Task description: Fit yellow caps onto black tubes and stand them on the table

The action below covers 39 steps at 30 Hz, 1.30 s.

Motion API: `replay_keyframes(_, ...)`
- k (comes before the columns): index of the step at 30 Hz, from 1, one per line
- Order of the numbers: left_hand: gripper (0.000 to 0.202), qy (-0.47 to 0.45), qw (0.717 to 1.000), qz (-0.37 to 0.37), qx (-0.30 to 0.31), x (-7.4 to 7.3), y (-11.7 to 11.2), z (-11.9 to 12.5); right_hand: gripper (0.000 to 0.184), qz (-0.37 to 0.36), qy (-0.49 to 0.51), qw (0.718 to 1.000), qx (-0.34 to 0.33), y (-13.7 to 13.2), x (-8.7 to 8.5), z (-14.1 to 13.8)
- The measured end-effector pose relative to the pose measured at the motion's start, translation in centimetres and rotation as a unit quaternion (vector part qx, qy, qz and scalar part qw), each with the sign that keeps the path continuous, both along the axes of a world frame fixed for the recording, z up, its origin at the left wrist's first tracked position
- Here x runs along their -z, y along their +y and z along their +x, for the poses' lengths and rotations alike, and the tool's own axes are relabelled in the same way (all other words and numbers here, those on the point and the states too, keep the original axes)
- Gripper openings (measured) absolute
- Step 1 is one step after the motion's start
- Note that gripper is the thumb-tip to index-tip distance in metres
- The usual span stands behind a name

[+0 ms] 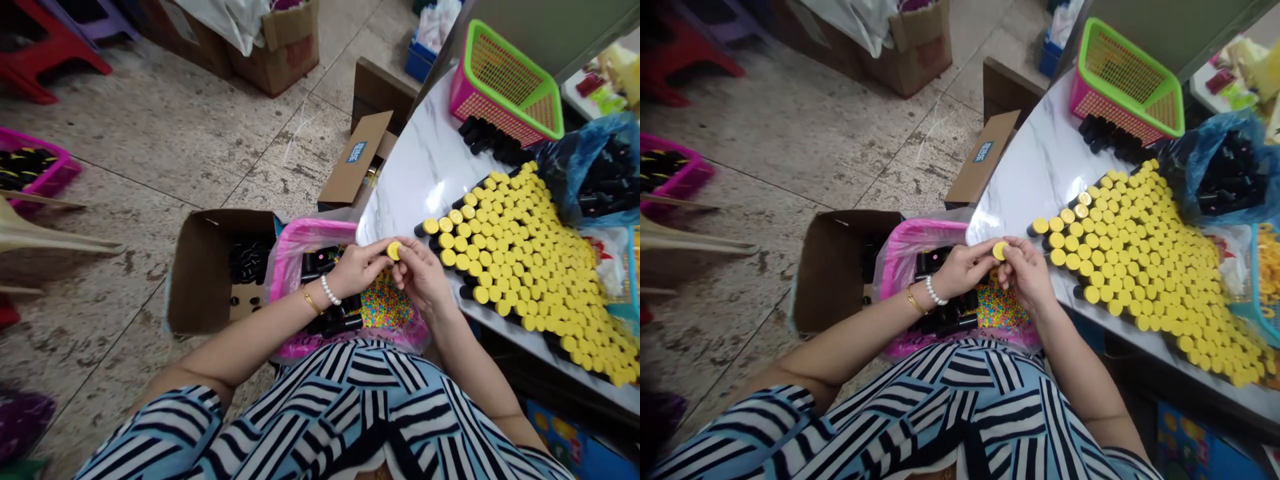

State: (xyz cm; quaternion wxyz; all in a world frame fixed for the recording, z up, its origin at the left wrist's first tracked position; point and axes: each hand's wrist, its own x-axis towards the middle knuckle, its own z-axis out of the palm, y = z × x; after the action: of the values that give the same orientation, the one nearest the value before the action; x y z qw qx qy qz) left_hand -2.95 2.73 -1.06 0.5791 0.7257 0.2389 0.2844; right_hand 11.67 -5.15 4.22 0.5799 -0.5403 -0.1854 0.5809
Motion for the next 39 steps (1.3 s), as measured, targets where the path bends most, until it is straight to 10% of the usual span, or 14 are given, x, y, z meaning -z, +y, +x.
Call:
replay_keyframes(4, 0.064, -0.036, 0.936, -0.320, 0.140, -1.2, 0.9, 0.0, 0.030, -0.010, 0.006, 1.000, -0.018, 0.1, 0.0, -0.1)
replay_keyframes(7, 0.069, -0.041, 0.901, -0.413, 0.128, -1.9, 1.0, 0.4, 0.029, -0.003, 0.008, 1.000, -0.018, 0.0, 0.4, -0.1)
replay_keyframes(21, 0.047, -0.081, 0.855, -0.491, 0.147, -1.1, 0.9, 0.1, 0.027, -0.020, -0.221, 0.973, -0.067, -0.5, -0.4, -0.7)
replay_keyframes(31, 0.034, -0.088, 0.887, -0.444, 0.094, -1.6, -0.3, 0.3, 0.034, 0.028, -0.142, 0.984, -0.102, -1.4, -0.2, -0.2)
replay_keyframes(39, 0.049, -0.025, 0.880, -0.456, 0.134, -3.1, -5.5, -2.3, 0.017, -0.001, -0.109, 0.987, -0.119, -7.5, 0.1, -2.2)
